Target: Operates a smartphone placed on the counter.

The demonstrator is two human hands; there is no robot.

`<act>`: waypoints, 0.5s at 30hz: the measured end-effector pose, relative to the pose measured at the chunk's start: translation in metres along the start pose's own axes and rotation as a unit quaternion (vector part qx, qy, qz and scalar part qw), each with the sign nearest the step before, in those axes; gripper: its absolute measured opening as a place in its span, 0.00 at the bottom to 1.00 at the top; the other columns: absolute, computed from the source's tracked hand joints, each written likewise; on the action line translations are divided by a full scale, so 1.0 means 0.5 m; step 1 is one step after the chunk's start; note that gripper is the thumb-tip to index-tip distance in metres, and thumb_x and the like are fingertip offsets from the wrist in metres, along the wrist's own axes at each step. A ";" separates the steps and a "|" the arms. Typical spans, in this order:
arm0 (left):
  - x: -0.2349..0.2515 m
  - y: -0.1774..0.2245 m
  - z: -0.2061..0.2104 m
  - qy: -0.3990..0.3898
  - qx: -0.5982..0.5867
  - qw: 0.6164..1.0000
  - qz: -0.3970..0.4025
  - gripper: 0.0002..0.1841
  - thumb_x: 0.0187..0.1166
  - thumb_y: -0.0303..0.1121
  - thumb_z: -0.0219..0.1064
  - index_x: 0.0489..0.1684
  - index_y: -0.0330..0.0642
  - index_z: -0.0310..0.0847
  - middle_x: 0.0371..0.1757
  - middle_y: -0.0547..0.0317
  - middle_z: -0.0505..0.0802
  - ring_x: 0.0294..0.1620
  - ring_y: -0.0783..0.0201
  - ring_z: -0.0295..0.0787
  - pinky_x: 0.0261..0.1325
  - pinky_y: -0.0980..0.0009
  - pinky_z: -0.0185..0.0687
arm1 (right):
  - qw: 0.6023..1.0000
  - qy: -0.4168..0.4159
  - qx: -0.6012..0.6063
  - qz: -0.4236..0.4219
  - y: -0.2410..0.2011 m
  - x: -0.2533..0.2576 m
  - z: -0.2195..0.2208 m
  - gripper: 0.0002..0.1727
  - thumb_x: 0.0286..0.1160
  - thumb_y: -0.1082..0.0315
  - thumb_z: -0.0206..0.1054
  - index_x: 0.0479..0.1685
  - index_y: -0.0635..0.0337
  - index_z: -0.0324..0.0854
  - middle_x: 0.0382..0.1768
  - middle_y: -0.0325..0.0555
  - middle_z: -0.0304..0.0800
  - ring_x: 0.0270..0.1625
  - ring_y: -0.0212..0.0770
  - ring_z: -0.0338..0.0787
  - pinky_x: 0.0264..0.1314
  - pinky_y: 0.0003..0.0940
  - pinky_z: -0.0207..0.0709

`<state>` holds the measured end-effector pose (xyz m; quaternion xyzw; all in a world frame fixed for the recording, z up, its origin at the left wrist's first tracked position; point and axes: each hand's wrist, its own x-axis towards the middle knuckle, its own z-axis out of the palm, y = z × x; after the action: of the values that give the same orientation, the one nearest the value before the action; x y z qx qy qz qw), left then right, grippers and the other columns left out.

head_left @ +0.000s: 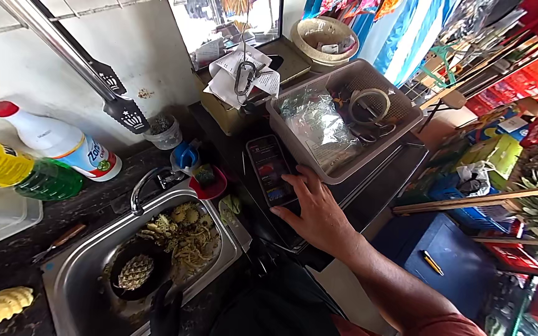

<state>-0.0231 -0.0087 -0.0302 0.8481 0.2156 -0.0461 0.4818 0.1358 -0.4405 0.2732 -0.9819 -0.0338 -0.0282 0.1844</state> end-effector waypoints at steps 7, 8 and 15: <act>-0.001 0.001 0.000 0.005 0.001 1.000 -0.002 0.27 0.74 0.42 0.68 0.73 0.41 0.79 0.80 0.48 0.80 0.84 0.54 0.70 0.80 0.52 0.71 | 0.998 -0.014 0.064 0.009 -0.005 0.046 0.003 0.46 0.76 0.26 0.58 0.85 0.51 0.68 0.86 0.58 0.65 0.78 0.54 0.79 0.73 0.50 0.80; -0.002 0.000 0.000 0.005 0.004 1.000 -0.003 0.27 0.75 0.42 0.68 0.73 0.41 0.79 0.80 0.48 0.79 0.84 0.53 0.69 0.80 0.52 0.71 | 0.998 -0.014 0.062 0.007 -0.007 0.051 0.004 0.46 0.76 0.27 0.59 0.85 0.51 0.68 0.85 0.59 0.65 0.77 0.54 0.80 0.72 0.50 0.81; -0.005 -0.003 0.001 0.008 0.005 1.000 -0.006 0.27 0.75 0.42 0.69 0.74 0.44 0.80 0.82 0.50 0.78 0.84 0.55 0.70 0.75 0.52 0.77 | 0.999 -0.027 0.027 0.015 -0.022 0.064 0.006 0.45 0.77 0.27 0.57 0.85 0.48 0.69 0.86 0.59 0.63 0.71 0.53 0.84 0.68 0.49 0.83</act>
<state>-0.0258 -0.0093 -0.0310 0.8494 0.2243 -0.0430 0.4757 0.1668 -0.4273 0.2767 -0.9773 -0.0248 0.0016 0.2106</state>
